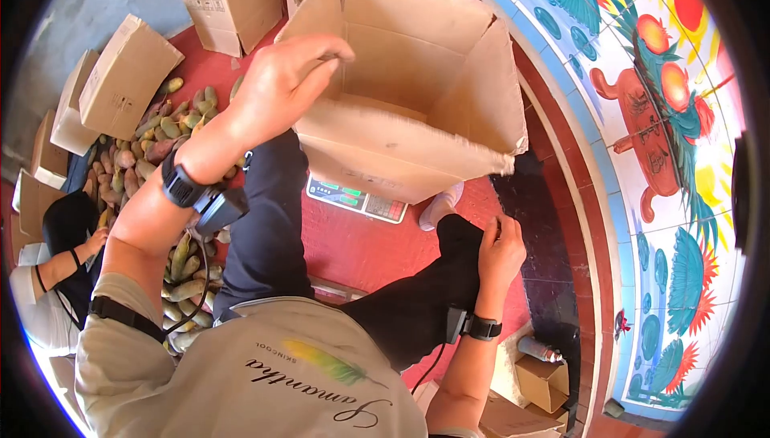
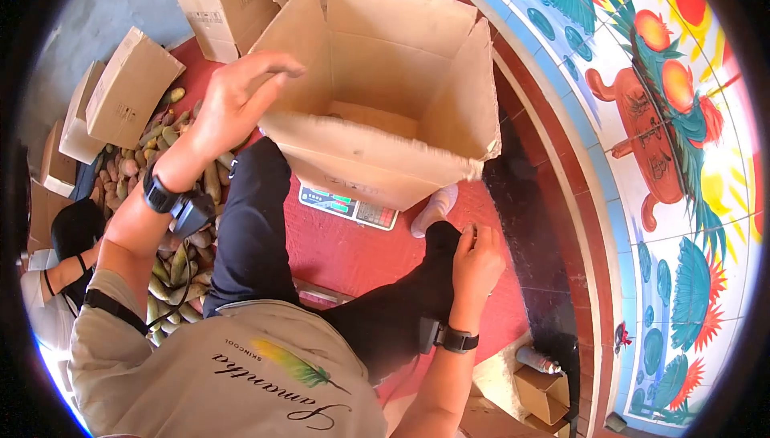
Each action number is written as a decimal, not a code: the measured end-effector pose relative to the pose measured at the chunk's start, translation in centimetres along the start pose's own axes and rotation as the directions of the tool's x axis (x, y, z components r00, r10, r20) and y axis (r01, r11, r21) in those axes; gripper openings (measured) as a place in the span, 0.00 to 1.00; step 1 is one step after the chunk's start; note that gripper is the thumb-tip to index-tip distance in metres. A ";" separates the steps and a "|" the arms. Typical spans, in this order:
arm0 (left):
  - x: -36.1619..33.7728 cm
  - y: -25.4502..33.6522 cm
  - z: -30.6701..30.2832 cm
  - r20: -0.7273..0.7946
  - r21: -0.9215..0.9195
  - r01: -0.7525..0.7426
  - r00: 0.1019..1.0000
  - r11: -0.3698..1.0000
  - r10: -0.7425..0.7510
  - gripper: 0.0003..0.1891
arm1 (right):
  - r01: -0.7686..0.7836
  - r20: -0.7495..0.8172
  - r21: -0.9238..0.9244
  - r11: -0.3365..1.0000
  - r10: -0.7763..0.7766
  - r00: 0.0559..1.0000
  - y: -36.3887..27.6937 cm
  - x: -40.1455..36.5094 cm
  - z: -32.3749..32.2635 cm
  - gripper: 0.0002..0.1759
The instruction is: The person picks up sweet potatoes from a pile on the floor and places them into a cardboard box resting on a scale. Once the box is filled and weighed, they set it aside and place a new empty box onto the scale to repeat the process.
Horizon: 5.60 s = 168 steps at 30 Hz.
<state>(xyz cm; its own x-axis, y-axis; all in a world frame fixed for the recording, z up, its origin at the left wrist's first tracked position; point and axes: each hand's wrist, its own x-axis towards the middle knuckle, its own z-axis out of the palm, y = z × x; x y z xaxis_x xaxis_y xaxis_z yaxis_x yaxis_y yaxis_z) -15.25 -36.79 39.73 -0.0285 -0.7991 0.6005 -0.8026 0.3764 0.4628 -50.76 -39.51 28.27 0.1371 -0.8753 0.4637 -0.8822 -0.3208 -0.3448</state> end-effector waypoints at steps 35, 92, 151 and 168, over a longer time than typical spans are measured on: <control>-52.0 -13.4 5.0 0.505 0.552 0.798 -0.089 0.242 -0.858 0.23 | 0.123 0.132 -0.213 0.969 -0.096 0.987 1.9 0.0 0.9 0.09; -43.0 -18.1 1.9 0.267 0.452 0.851 0.157 0.268 -0.951 0.25 | 0.157 0.070 -0.178 0.971 -0.146 0.987 1.2 -0.1 1.1 0.05; -39.6 -18.2 -0.7 0.043 0.490 0.802 0.371 0.343 -0.928 0.27 | 0.082 0.025 -0.098 0.992 -0.080 0.996 1.2 -0.6 0.6 0.05; -13.7 -7.9 -10.7 -0.491 -0.264 0.461 0.691 0.847 -0.530 0.25 | 0.048 -0.043 -0.051 0.998 -0.050 0.998 1.1 -0.7 0.2 0.04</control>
<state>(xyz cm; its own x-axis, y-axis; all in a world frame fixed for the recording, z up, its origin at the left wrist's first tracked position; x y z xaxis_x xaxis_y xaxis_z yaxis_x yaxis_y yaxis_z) -2.15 -23.81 34.86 0.6984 -0.5215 0.4902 -0.5353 0.0740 0.8414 -51.75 -39.29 27.38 0.1612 -0.8419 0.5150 -0.8964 -0.3432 -0.2804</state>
